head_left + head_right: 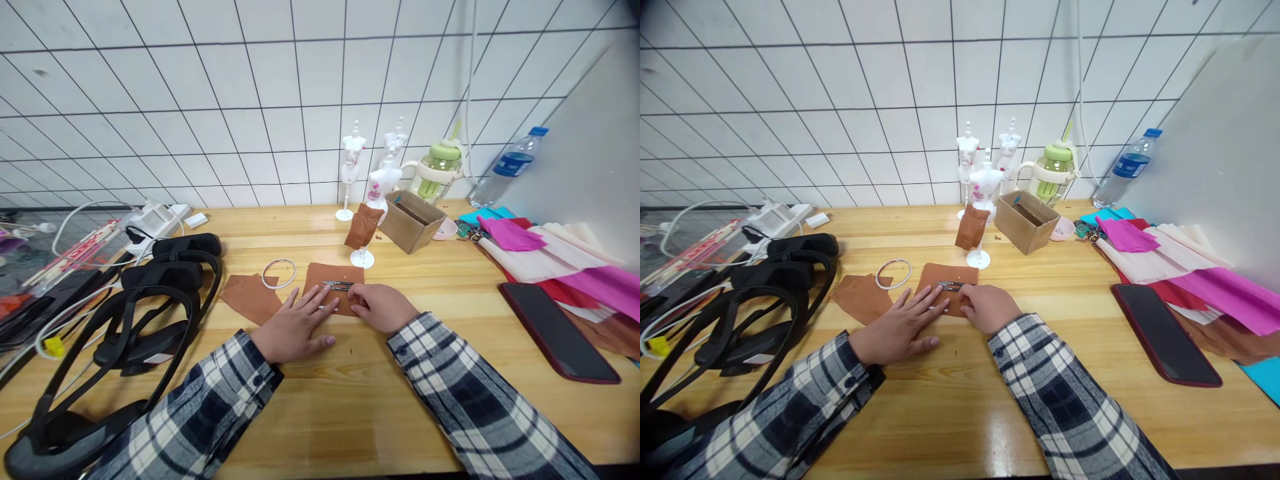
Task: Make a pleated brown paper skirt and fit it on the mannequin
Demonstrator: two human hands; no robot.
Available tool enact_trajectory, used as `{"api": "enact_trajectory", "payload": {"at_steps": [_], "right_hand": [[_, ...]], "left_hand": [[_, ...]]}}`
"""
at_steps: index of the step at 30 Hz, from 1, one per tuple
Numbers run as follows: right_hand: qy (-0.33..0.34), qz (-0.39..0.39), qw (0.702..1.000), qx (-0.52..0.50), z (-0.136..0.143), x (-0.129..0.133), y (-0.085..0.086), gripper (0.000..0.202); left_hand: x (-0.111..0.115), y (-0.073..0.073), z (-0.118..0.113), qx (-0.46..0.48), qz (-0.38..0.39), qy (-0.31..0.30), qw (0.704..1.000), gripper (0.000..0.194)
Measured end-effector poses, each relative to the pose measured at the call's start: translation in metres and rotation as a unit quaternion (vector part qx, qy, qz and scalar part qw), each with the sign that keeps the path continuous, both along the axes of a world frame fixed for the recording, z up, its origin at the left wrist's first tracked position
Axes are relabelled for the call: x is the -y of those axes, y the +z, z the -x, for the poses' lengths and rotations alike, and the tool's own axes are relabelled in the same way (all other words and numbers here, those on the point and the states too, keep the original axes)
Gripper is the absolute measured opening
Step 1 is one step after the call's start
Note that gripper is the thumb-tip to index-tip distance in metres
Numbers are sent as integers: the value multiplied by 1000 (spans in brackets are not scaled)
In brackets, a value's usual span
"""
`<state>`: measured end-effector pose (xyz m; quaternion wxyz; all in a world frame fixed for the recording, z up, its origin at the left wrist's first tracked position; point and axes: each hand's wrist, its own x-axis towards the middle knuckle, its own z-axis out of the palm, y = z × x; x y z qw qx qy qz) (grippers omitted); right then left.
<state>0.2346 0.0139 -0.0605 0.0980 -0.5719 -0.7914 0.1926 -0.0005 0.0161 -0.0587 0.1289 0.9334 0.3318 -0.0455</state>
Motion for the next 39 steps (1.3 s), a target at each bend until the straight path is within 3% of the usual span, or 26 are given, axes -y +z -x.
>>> {"api": "enact_trajectory", "payload": {"at_steps": [3, 5, 7, 9, 10, 15, 17, 20, 22, 24, 29, 33, 39], "right_hand": [[-13, -27, 1000, 1, 2, 2, 4, 9], [-37, -59, 998, -7, 3, 3, 9, 8], [-60, -88, 994, -21, 4, 4, 12, 13], [-68, -103, 992, -33, 4, 4, 13, 13], [-66, -104, 992, -37, 4, 3, 12, 12], [-35, -104, 993, -48, 4, 2, 7, 12], [-27, -110, 992, -51, 5, 2, 6, 12], [-30, -123, 989, -77, 9, 4, 6, 9], [-41, -125, 983, -130, 15, 7, 7, 8], [-42, -127, 968, -214, 22, 11, 10, 22], [-1, -134, 912, -387, 40, 23, 14, 46], [-22, -140, 902, -408, 46, 27, 11, 47], [-45, -173, 908, -379, 45, 27, 7, 31]], "left_hand": [[-4, 4, 3, 65, -30, 11, 997, 76], [-11, 11, 10, 129, -88, 57, 986, 69], [-21, 20, 21, 174, -174, 166, 955, 51], [-30, 25, 34, 124, -222, 266, 930, 36], [-34, 25, 40, 90, -218, 286, 929, 32], [-45, 16, 51, 29, -172, 277, 945, 18], [-46, 14, 49, 51, -168, 281, 944, 17], [-42, 15, 43, 154, -134, 300, 932, 18], [-34, 17, 37, 243, -82, 273, 927, 17], [-23, 17, 28, 299, -38, 214, 929, 16], [-1, 12, 5, 335, -21, 113, 935, 14], [-1, 12, 0, 328, -35, 47, 943, 17], [-2, 15, 7, 316, -66, -13, 946, 29]]}}
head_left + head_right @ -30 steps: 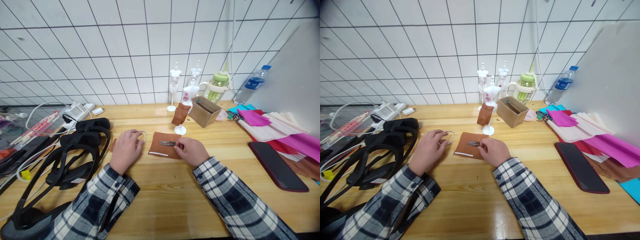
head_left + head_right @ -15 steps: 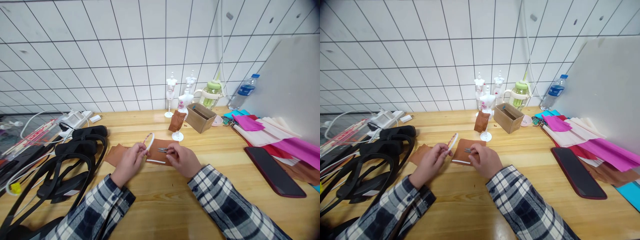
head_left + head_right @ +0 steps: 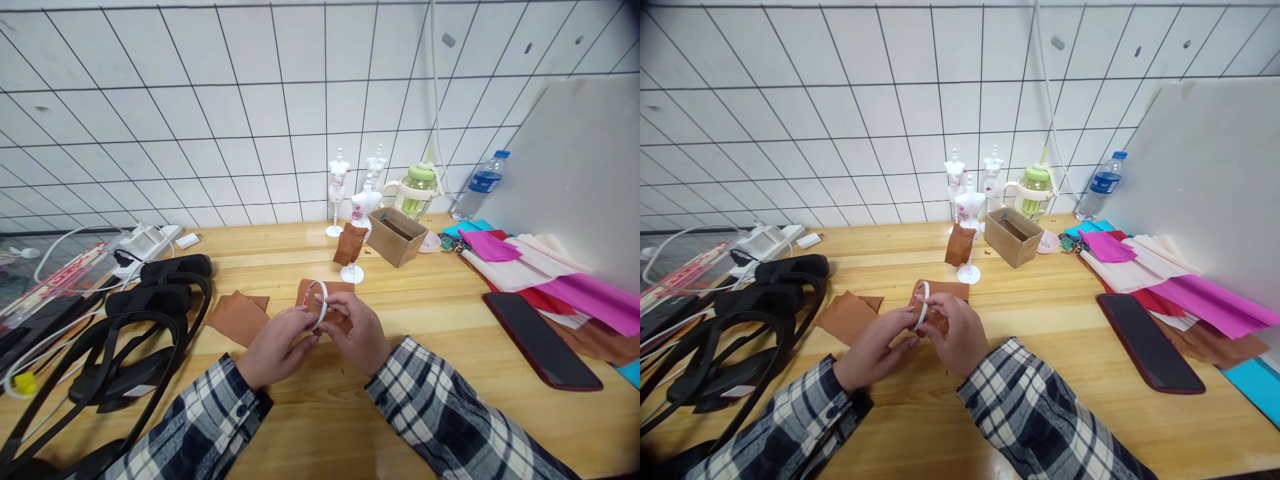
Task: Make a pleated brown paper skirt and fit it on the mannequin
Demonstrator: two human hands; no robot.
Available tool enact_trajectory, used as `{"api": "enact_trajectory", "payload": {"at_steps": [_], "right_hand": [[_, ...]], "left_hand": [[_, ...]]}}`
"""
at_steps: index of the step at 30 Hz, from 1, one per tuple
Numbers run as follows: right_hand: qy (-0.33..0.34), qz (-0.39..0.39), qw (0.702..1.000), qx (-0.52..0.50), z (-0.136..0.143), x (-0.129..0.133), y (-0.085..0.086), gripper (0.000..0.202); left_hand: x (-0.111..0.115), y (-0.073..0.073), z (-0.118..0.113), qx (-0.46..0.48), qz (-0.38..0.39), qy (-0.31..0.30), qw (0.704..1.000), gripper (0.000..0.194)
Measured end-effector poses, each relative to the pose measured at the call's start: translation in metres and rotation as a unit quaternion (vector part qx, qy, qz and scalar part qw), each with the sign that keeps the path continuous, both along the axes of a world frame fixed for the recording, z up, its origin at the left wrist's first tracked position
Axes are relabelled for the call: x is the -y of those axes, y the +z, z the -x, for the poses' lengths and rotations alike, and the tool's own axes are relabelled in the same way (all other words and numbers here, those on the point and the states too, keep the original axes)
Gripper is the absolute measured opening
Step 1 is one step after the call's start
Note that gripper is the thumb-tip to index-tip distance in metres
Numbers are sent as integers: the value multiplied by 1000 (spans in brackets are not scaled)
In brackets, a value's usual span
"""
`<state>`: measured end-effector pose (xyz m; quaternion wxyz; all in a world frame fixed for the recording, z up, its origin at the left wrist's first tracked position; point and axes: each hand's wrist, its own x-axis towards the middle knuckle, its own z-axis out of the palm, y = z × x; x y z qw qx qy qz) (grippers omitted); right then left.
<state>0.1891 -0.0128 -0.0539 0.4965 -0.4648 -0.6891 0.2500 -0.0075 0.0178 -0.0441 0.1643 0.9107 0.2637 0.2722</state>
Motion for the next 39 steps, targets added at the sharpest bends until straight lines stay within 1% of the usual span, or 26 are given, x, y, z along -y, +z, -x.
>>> {"api": "enact_trajectory", "payload": {"at_steps": [2, 4, 8, 10, 12, 16, 20, 23, 25, 29, 31, 36, 39], "right_hand": [[-10, -10, 1000, 28, 0, 0, 0, 23], [-10, -12, 999, 47, 0, 1, 1, 21], [11, 9, 1000, 22, 1, 3, 5, 38], [23, 11, 999, 19, 1, 4, 7, 46], [26, 1, 999, 28, 1, 5, 7, 48], [19, -6, 999, 30, 1, 5, 6, 42], [19, 7, 1000, 23, 1, 4, 4, 31], [18, 3, 1000, 24, 1, 4, 2, 25], [19, 0, 1000, 23, 1, 3, 1, 28], [27, -31, 998, 41, 0, 3, 3, 45], [28, -36, 998, 50, 0, 3, 5, 49], [18, -34, 998, 49, -1, 4, 6, 36], [22, -30, 998, 47, -2, 3, 6, 37]], "left_hand": [[1, 1, 1, -6, -9, -10, 1000, 31], [1, 0, 0, -17, -13, -1, 1000, 28], [-1, -2, -2, -41, -25, 18, 999, 26], [-2, -3, -2, -43, -23, 16, 999, 28], [-3, -4, -2, -37, -15, 7, 999, 30], [-4, -4, -1, -27, -13, -3, 1000, 34], [-5, -3, 1, -43, -38, 4, 998, 38], [-5, -3, 2, -57, -57, 6, 997, 35], [-5, -3, 2, -62, -66, 9, 996, 34], [-6, -3, 3, -69, -72, 15, 995, 25], [-6, -2, 2, -71, -74, 17, 995, 24], [-5, 1, 2, -87, -85, 14, 992, 26], [-6, 1, 3, -101, -93, 10, 991, 30]]}}
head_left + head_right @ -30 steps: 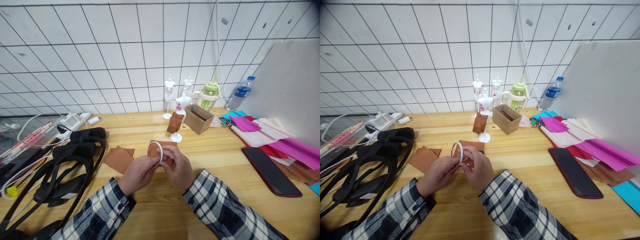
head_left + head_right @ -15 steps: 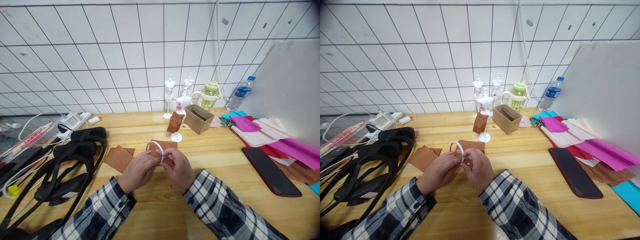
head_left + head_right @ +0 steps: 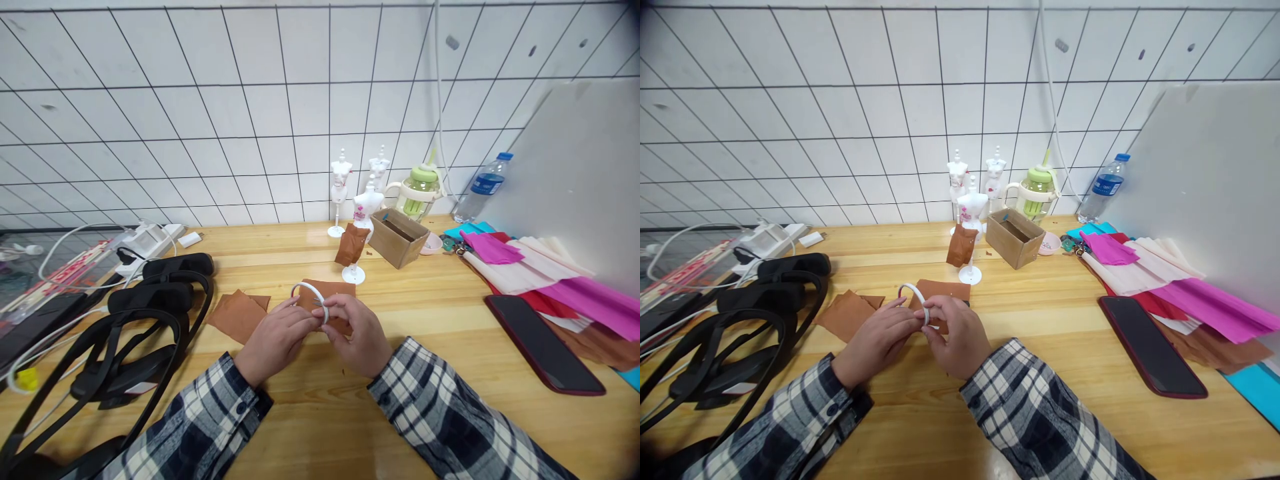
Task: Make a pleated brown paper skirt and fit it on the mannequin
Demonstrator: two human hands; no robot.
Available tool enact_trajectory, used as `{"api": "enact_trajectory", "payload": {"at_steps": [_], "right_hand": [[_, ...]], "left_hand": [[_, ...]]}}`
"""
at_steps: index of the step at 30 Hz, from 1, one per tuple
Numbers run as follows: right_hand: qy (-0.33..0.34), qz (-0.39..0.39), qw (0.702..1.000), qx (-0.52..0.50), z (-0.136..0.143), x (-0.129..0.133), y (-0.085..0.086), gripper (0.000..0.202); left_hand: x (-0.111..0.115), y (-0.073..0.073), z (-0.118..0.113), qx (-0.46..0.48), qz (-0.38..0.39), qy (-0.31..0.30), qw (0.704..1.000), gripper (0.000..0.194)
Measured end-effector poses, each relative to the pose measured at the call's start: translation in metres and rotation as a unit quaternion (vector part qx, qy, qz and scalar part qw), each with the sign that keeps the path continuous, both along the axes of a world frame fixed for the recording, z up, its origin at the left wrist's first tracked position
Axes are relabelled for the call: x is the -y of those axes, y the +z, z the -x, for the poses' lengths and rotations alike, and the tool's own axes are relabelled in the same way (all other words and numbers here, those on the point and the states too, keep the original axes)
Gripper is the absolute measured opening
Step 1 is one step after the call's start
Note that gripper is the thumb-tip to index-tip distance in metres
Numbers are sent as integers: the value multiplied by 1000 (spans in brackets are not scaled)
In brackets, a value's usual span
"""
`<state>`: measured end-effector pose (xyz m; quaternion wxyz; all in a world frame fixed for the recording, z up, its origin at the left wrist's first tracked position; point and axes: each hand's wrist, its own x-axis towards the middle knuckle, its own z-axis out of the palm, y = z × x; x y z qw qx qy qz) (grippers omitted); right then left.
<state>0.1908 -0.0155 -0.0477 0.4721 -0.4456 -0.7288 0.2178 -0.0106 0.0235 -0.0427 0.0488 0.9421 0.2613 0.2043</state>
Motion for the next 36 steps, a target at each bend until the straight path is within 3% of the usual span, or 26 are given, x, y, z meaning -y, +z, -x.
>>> {"api": "enact_trajectory", "payload": {"at_steps": [10, 20, 31, 36], "right_hand": [[1, 35, 999, 14, 0, -3, -3, 37], [-17, 15, 998, 56, 0, -3, 0, 16], [-12, 24, 1000, -9, 0, -2, -3, 30], [-6, 9, 1000, -25, 2, -2, -6, 30]], "left_hand": [[-3, 3, 0, -11, -14, -9, 1000, 34], [-3, 5, 2, -26, -15, -7, 1000, 30], [-3, 2, 1, -11, -11, -11, 1000, 38], [-3, 0, 0, 25, -13, -19, 999, 32]]}}
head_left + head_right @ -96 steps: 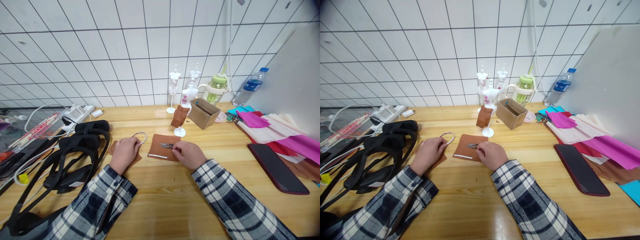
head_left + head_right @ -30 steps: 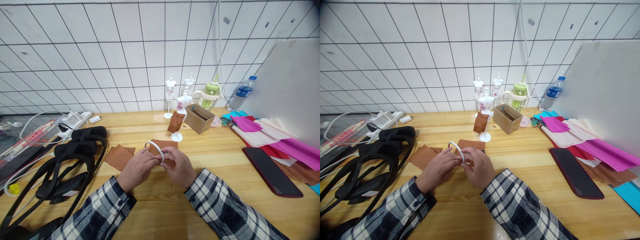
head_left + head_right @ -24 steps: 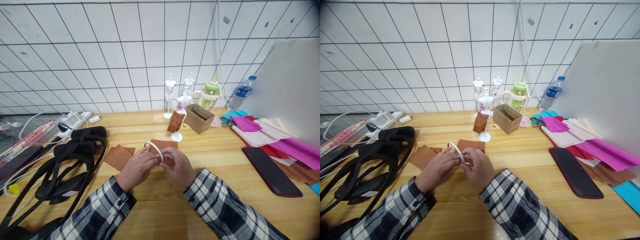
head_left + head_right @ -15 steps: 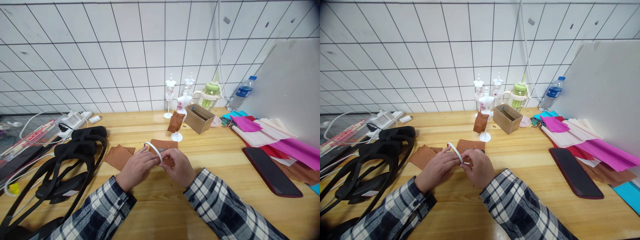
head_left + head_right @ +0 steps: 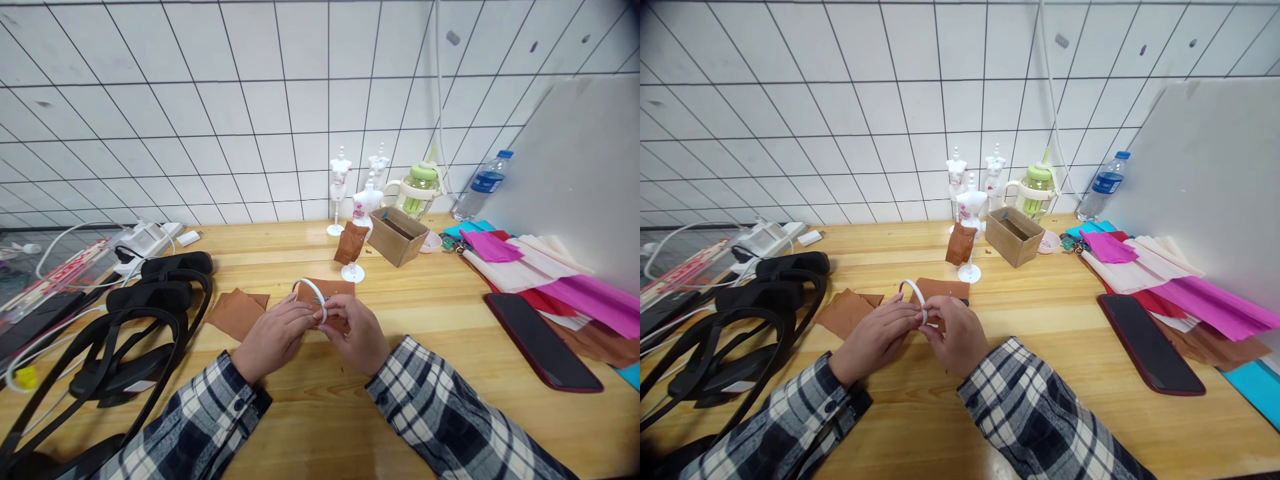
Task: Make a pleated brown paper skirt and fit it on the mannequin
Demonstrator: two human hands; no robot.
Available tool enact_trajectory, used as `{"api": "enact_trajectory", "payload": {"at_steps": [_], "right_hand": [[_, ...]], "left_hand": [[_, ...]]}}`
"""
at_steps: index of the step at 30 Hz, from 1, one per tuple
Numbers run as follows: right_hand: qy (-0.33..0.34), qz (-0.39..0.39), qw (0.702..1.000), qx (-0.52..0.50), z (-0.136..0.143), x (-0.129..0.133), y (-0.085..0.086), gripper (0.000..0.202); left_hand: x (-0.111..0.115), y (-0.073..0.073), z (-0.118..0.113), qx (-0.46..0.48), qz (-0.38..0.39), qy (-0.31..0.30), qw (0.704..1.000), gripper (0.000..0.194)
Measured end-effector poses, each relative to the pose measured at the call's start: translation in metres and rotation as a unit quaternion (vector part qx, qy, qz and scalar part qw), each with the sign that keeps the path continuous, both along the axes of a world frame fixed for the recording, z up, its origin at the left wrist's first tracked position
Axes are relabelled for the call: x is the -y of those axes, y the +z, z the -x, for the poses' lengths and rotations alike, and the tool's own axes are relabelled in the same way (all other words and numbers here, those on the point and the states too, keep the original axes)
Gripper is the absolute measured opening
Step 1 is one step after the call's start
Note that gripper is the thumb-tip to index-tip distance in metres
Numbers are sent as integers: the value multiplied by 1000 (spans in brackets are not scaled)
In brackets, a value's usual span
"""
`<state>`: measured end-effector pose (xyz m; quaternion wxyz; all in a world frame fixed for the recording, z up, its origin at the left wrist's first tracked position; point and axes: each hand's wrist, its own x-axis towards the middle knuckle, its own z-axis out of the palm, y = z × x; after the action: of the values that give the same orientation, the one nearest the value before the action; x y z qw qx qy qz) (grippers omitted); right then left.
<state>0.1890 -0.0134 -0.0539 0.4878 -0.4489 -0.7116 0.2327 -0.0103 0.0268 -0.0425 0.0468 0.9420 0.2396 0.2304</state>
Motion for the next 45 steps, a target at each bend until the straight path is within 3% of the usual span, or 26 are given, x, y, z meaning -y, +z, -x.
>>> {"api": "enact_trajectory", "payload": {"at_steps": [5, 8, 10, 13, 16, 18, 20, 23, 26, 29, 39, 45], "right_hand": [[-8, 5, 1000, -9, 2, 1, -4, 24], [24, 57, 994, -94, 3, 0, -4, 24], [58, 121, 969, -208, 3, -2, -2, 29], [92, 229, 903, -351, 1, -7, 3, 39], [89, 301, 849, -425, -2, -13, 5, 45], [82, 311, 834, -449, -5, -16, 5, 46], [74, 313, 842, -433, -7, -18, 2, 45], [27, 294, 894, -336, -9, -18, -3, 37], [-19, 212, 952, -221, -7, -15, -5, 29], [-5, 151, 980, -129, -3, -10, -4, 26], [32, 166, 982, -89, 0, -7, -2, 15], [-37, 129, 991, -29, -3, -9, -2, 16]], "left_hand": [[2, 2, -1, -2, 37, 1, 999, 26], [4, 5, -1, 11, 66, 2, 998, 23], [5, 8, 0, 19, 83, 11, 996, 22], [6, 9, 2, 18, 101, 26, 994, 21], [6, 9, 3, 21, 125, 17, 992, 21], [5, 9, 2, 23, 141, 3, 990, 20], [4, 8, 1, 22, 147, -7, 989, 19], [4, 4, 0, 27, 135, 3, 990, 19], [2, 0, 1, 27, 123, 14, 992, 19], [2, -3, 1, 17, 101, 15, 995, 18], [4, -4, -1, -30, 20, 27, 999, 19], [4, -2, -1, -38, 53, 63, 996, 24]]}}
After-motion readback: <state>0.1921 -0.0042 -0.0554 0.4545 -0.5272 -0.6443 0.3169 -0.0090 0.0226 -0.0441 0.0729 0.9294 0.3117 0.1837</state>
